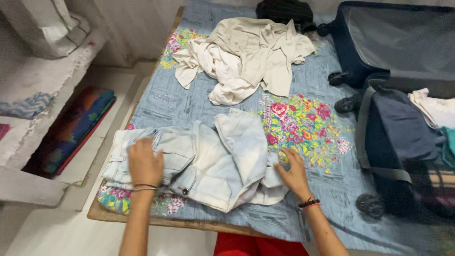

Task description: The person folds an orange shirt, white pants, light blue jeans, and tan cargo pants on a bed and places them into an open suitcase.

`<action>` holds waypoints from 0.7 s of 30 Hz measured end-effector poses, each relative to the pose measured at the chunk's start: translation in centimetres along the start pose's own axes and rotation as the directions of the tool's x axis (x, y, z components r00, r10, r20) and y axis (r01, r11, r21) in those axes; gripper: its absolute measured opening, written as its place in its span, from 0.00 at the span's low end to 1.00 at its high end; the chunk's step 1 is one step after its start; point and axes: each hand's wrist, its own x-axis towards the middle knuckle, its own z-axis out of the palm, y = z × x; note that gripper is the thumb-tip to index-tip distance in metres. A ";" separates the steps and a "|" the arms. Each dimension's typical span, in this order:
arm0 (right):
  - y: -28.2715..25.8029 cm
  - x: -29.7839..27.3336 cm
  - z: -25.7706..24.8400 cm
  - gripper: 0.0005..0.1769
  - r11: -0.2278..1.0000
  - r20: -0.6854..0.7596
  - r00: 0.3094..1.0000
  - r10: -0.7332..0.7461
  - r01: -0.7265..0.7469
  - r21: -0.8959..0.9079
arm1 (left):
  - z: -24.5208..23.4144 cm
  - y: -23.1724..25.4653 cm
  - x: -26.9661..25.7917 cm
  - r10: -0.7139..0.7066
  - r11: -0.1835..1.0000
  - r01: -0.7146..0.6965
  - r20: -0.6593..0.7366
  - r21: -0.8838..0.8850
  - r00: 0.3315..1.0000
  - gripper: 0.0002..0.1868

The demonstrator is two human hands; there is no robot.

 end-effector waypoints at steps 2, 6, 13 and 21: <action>-3.6 -0.7 -0.8 0.32 0.996 0.033 0.999 -0.009 0.006 0.091 | 2.6 5.7 -1.1 -0.067 0.935 0.115 0.152 -0.335 0.986 0.13; -8.2 -1.6 -2.7 0.37 0.991 0.346 0.935 0.072 -0.026 -0.135 | 5.7 14.8 -3.2 0.126 0.791 0.266 0.572 -0.551 0.811 0.19; -3.2 -4.6 -4.8 0.17 0.935 -0.069 0.952 0.299 -0.278 0.220 | 6.4 21.2 -5.2 0.492 0.573 0.065 0.406 -0.817 0.770 0.38; 1.9 -9.9 -2.3 0.09 0.797 -0.170 0.825 0.539 -0.434 0.419 | 9.7 22.5 -8.1 0.528 0.777 -0.192 0.456 -0.599 0.716 0.41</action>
